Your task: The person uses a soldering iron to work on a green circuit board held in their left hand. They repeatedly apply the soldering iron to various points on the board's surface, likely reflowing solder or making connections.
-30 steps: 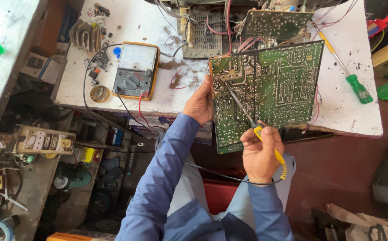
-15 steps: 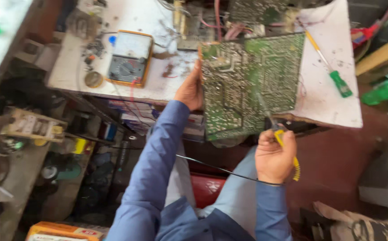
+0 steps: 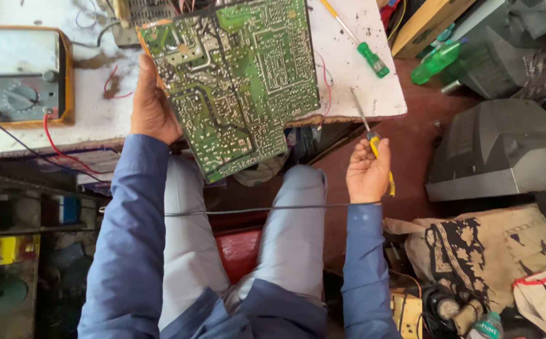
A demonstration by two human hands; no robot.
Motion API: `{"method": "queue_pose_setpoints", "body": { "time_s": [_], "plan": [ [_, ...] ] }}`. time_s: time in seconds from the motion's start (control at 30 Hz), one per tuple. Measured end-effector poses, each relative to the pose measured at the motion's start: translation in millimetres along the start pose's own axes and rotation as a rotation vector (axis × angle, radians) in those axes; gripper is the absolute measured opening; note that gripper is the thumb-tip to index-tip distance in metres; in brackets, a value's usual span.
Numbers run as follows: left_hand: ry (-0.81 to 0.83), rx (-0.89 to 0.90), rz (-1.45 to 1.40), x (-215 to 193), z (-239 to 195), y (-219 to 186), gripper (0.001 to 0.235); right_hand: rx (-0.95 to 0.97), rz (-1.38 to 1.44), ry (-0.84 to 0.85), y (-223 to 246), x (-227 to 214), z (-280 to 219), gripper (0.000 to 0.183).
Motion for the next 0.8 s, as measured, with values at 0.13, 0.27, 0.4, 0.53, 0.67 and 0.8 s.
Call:
{"method": "queue_pose_setpoints", "body": {
  "time_s": [0.13,0.27,0.4,0.53,0.67,0.8],
  "plan": [
    [0.027,0.013,-0.044,-15,5,1,0.075,-0.012,0.080,0.109,2,15,-20,0.023],
    [-0.273,0.004,0.096,-35,8,12,0.073,0.018,0.082,0.183,-20,50,-75,0.029],
    [-0.026,0.004,-0.101,-37,12,12,0.062,-0.117,-0.366,0.302,-69,117,-133,0.031],
    [-0.012,-0.088,-0.127,-32,10,15,0.060,-0.419,-0.877,0.395,-110,176,-164,0.025],
    [-0.050,-0.131,-0.106,-25,4,2,0.059,-0.467,-0.952,0.476,-137,207,-168,0.025],
    [-0.028,-0.133,-0.129,-16,3,0,0.060,-0.430,-0.957,0.489,-150,218,-159,0.025]
  ]
}}
Point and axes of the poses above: each hand's wrist, its own z-axis towards the middle knuckle, its own x-axis out of the palm, y = z × x, the point moved 3 cm from there along z, towards the middle knuckle, and after that the axes turned 9 degrees about x, right-handed, at the moved point
